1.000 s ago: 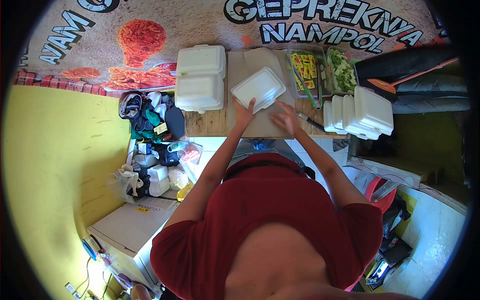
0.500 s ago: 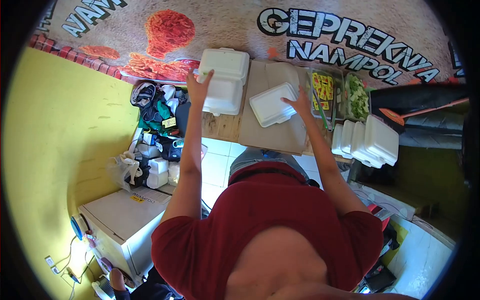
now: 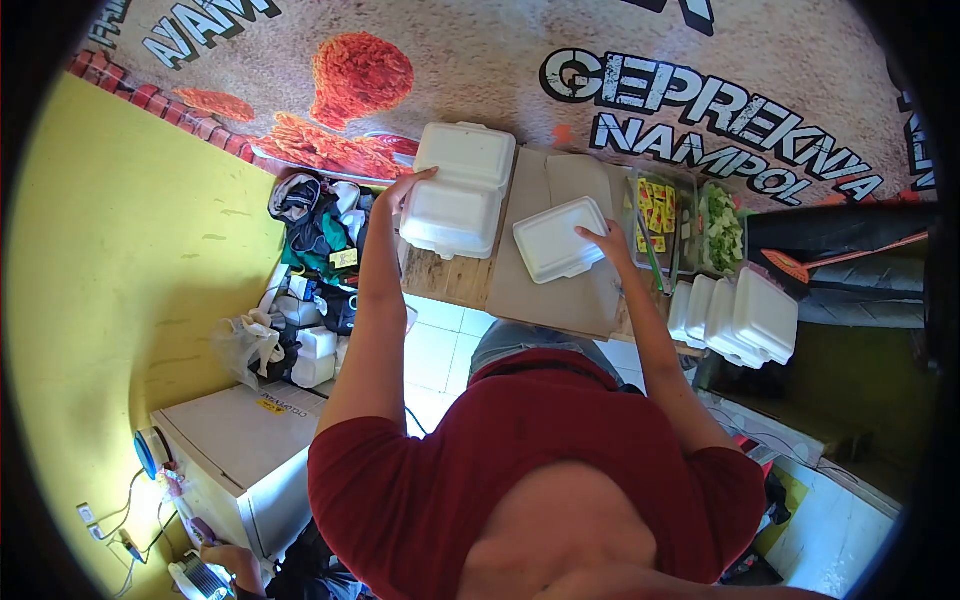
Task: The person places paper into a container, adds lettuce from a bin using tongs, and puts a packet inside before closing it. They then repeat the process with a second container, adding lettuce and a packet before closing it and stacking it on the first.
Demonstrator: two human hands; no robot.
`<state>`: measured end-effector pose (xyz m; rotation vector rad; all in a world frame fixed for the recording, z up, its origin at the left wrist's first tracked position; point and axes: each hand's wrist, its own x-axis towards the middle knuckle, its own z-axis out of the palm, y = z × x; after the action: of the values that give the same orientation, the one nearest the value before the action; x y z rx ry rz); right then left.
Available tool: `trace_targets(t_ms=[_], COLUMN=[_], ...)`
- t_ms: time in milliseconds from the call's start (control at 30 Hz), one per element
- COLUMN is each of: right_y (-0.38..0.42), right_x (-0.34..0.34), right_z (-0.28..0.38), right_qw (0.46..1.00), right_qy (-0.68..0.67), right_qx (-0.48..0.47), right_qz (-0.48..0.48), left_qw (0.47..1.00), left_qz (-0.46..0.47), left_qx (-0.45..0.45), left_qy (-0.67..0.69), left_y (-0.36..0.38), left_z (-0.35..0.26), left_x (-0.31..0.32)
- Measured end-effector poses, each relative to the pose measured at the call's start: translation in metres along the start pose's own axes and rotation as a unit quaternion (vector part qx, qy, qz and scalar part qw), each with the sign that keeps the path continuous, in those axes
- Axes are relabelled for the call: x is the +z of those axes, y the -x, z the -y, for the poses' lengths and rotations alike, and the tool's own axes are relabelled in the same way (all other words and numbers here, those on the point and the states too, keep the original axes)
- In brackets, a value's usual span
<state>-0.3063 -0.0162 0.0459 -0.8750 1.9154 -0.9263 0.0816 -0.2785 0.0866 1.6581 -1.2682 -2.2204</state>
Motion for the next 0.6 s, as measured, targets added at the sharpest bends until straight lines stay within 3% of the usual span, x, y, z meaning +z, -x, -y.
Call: trace_targets(t_ms=[233, 367, 500, 600], right_y=[-0.004, 0.002, 0.000, -0.002], right_x=[0.003, 0.001, 0.000, -0.001], right_z=[-0.010, -0.002, -0.004, -0.001], right_qw=[1.000, 1.000, 1.000, 1.000], right_qy=[-0.003, -0.011, -0.008, 0.005], right_qx=[-0.013, -0.020, -0.022, -0.017], right_qz=[-0.015, -0.005, -0.006, -0.004], left_qw=[0.998, 0.997, 0.989, 0.977], left_qz=[-0.047, -0.018, -0.082, -0.082], left_qx=[-0.024, -0.035, -0.009, 0.021], left_qy=[-0.020, 0.064, 0.124, 0.196], left_y=[0.024, 0.046, 0.086, 0.072], left_z=[0.054, 0.095, 0.109, 0.140], left_x=[-0.015, -0.021, -0.005, -0.016])
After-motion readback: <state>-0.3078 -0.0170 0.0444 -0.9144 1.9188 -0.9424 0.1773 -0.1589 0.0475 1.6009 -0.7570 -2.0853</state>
